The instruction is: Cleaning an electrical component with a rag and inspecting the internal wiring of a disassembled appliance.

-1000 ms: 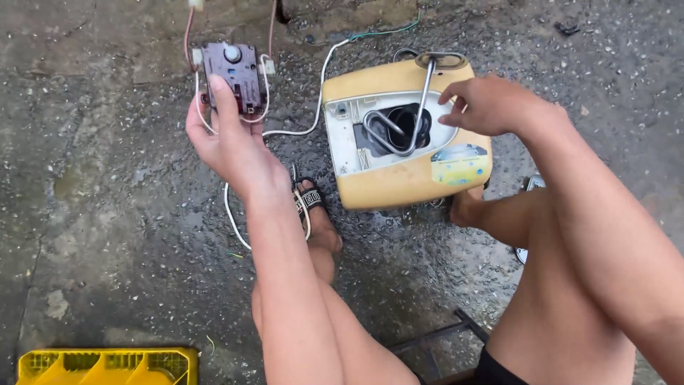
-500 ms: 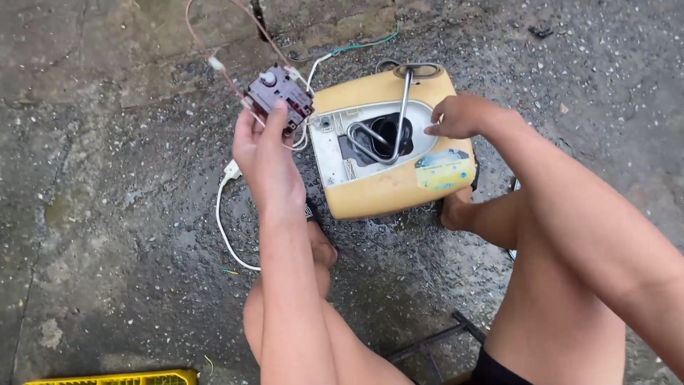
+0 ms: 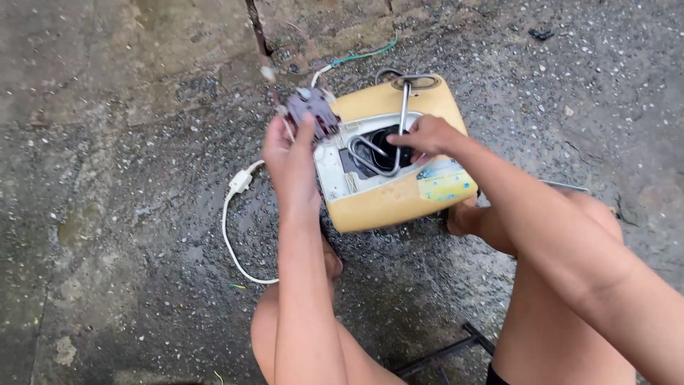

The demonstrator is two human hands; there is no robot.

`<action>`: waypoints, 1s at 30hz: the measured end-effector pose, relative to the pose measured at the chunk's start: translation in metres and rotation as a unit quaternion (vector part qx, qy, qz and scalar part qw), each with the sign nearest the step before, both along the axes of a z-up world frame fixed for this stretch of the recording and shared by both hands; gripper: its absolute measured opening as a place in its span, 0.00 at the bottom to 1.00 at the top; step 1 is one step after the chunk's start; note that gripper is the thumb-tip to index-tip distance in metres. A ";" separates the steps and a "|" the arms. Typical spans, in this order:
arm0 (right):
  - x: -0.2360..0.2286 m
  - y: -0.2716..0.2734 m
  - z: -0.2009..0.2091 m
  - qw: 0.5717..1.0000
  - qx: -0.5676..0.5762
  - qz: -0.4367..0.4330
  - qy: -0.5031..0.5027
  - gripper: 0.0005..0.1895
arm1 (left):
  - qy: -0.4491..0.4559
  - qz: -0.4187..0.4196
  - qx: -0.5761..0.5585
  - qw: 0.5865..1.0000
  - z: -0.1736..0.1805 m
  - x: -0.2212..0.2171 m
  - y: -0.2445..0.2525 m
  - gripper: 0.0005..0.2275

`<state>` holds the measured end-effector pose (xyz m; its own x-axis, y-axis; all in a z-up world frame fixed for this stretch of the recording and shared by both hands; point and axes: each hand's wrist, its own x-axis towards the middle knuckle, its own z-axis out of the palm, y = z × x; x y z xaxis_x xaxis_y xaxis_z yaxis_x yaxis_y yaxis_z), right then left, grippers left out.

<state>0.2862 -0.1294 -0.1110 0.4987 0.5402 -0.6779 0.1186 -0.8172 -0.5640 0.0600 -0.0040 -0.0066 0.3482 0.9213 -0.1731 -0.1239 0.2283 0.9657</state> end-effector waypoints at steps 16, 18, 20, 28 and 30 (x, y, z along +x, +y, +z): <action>0.057 -0.126 0.123 0.979 0.161 -0.088 -0.088 0.08 | 0.069 -0.227 -0.064 0.969 -0.042 0.030 -0.049 0.21; 0.066 -0.172 0.136 0.931 0.307 -0.185 -0.073 0.09 | 0.090 -0.293 -0.029 0.951 -0.075 0.057 -0.075 0.21; 0.064 -0.205 0.144 0.905 0.336 -0.233 -0.116 0.09 | 0.096 -0.344 -0.028 0.933 -0.100 0.102 -0.121 0.20; 0.086 -0.298 0.132 0.834 0.371 -0.375 -0.163 0.08 | 0.277 -0.582 0.311 0.698 -0.265 0.272 -0.308 0.21; 0.094 -0.309 0.131 0.842 0.320 -0.401 -0.167 0.05 | 0.382 -0.655 0.324 0.566 -0.285 0.294 -0.341 0.12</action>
<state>0.3801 -0.4383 0.0203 0.9822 0.1404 -0.1249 -0.0867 -0.2515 -0.9640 0.3536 -0.3448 -0.2918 0.8574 -0.0833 -0.5078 0.2525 -0.7917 0.5563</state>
